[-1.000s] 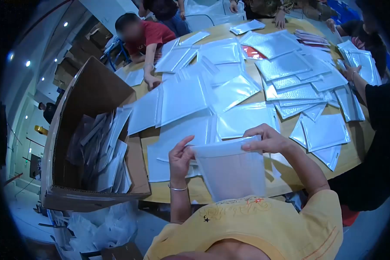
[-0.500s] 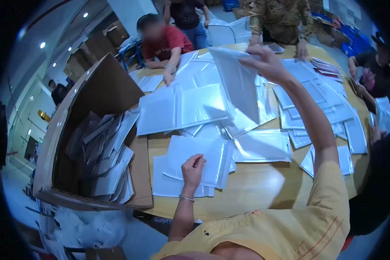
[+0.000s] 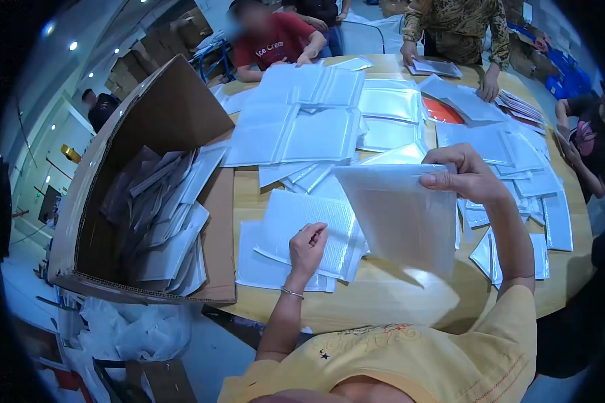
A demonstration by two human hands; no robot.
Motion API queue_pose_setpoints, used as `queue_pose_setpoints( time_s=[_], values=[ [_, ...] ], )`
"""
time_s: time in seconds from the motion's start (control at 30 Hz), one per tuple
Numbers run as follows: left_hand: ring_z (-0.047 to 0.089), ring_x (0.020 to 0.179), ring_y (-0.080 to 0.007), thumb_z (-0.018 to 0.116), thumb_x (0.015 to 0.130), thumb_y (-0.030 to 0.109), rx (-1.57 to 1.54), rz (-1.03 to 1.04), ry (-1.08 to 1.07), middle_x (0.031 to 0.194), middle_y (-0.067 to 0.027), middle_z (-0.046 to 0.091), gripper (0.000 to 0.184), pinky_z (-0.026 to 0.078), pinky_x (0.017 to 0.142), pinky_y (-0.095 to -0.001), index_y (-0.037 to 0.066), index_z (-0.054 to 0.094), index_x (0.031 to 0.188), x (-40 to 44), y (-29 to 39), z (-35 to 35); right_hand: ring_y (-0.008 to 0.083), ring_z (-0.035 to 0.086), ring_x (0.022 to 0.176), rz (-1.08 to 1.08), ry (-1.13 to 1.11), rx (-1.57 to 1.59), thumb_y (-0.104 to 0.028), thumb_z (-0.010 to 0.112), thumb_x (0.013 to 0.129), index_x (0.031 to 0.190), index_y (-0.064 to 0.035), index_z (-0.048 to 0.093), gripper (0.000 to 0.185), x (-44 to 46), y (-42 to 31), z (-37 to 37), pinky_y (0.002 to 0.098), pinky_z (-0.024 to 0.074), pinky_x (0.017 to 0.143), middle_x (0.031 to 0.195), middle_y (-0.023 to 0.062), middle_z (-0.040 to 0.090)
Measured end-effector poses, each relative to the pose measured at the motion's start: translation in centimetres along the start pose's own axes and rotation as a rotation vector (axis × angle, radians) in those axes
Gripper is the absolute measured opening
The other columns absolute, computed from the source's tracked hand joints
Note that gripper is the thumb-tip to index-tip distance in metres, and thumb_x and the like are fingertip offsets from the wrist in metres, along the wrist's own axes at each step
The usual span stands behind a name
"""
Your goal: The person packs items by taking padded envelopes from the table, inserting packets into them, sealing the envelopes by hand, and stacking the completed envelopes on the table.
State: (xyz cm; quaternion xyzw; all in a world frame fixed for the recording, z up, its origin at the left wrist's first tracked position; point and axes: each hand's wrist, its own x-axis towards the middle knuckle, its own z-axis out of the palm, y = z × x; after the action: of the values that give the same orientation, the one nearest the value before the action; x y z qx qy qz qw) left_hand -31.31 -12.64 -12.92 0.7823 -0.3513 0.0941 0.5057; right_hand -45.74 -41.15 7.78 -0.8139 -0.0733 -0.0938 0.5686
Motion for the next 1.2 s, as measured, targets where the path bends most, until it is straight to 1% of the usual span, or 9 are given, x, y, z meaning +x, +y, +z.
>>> queue_pose_setpoints(
  time_s=[0.2,0.33,0.43,0.5,0.57,0.7,0.83,1.0,1.2],
  values=[
    [0.043,0.053,-0.0095,0.063,0.076,-0.002,0.003,-0.006,-0.011,0.069,-0.0003,0.057,0.016,0.038,0.050,-0.0229,0.003,0.066,0.091,0.0,0.0,-0.2,0.0057,0.036,0.048,-0.010,0.061,0.149,-0.024,0.072,0.080,0.078,-0.0028,0.067,0.021,-0.1,2.0,0.9,0.0188,0.0297,0.046,0.058,-0.0014,0.051],
    [0.052,0.056,-0.0185,0.063,0.076,0.001,0.044,-0.054,-0.057,0.076,-0.0051,0.062,0.016,0.044,0.055,-0.0302,0.003,0.065,0.091,0.1,0.4,-0.4,0.0057,0.037,0.046,0.030,0.036,0.129,-0.021,0.072,0.078,0.078,-0.0026,0.067,0.019,-0.2,2.4,0.9,0.0189,0.0298,0.045,0.058,-0.0013,0.051],
    [0.054,0.059,-0.0202,0.062,0.076,0.002,0.058,-0.060,-0.027,0.077,-0.0055,0.062,0.016,0.045,0.057,-0.0313,0.004,0.065,0.091,-0.1,0.1,-0.2,0.0062,0.037,0.045,0.092,0.002,0.079,-0.019,0.072,0.075,0.077,-0.0019,0.066,0.018,-0.3,1.4,0.9,0.0190,0.0299,0.044,0.058,-0.0015,0.051],
    [0.056,0.063,-0.0224,0.061,0.076,0.002,0.049,-0.036,-0.027,0.078,-0.0063,0.063,0.016,0.046,0.060,-0.0326,0.005,0.064,0.092,-0.1,-0.2,0.0,0.0068,0.037,0.045,0.151,0.133,0.072,-0.018,0.073,0.071,0.076,-0.0010,0.065,0.019,-0.5,2.3,1.3,0.0195,0.0294,0.043,0.057,-0.0014,0.051],
    [0.046,0.051,-0.0141,0.062,0.076,0.000,0.039,0.057,0.038,0.073,-0.0028,0.061,0.013,0.040,0.051,-0.0277,0.003,0.065,0.089,0.2,0.2,-0.1,0.0065,0.037,0.044,0.025,0.161,0.062,-0.019,0.073,0.070,0.074,-0.0004,0.065,0.021,-0.3,4.5,1.5,0.0200,0.0287,0.043,0.057,-0.0014,0.051],
    [0.043,0.050,-0.0141,0.062,0.076,0.000,0.039,0.058,0.042,0.072,-0.0025,0.060,0.013,0.038,0.049,-0.0277,0.004,0.065,0.088,0.4,0.1,-0.2,0.0063,0.038,0.046,0.110,0.075,0.116,-0.019,0.073,0.070,0.074,-0.0007,0.065,0.021,0.2,4.5,1.3,0.0202,0.0304,0.045,0.057,-0.0014,0.051],
    [0.056,0.060,-0.0226,0.061,0.077,0.003,0.061,-0.023,-0.021,0.076,-0.0059,0.062,0.013,0.045,0.057,-0.0319,0.004,0.064,0.090,0.3,0.5,-0.2,0.0063,0.038,0.047,0.170,0.096,0.141,-0.021,0.074,0.069,0.074,-0.0005,0.066,0.022,-0.2,4.6,1.5,0.0203,0.0313,0.046,0.057,-0.0013,0.051],
    [0.054,0.057,-0.0214,0.061,0.077,0.002,0.105,-0.039,-0.027,0.075,-0.0049,0.063,0.012,0.044,0.054,-0.0317,0.004,0.064,0.089,0.3,1.2,-0.4,0.0062,0.037,0.045,0.068,0.165,0.148,-0.020,0.073,0.071,0.075,-0.0001,0.066,0.022,-1.1,5.9,1.3,0.0195,0.0308,0.045,0.056,-0.0007,0.051],
    [0.051,0.054,-0.0191,0.062,0.077,0.002,0.064,-0.015,-0.017,0.073,-0.0041,0.061,0.012,0.042,0.053,-0.0305,0.005,0.064,0.088,0.2,0.4,0.0,0.0065,0.037,0.045,0.093,0.141,0.265,-0.018,0.072,0.074,0.075,0.0005,0.067,0.019,-1.8,4.9,1.2,0.0197,0.0312,0.045,0.057,-0.0004,0.052]
  ],
)
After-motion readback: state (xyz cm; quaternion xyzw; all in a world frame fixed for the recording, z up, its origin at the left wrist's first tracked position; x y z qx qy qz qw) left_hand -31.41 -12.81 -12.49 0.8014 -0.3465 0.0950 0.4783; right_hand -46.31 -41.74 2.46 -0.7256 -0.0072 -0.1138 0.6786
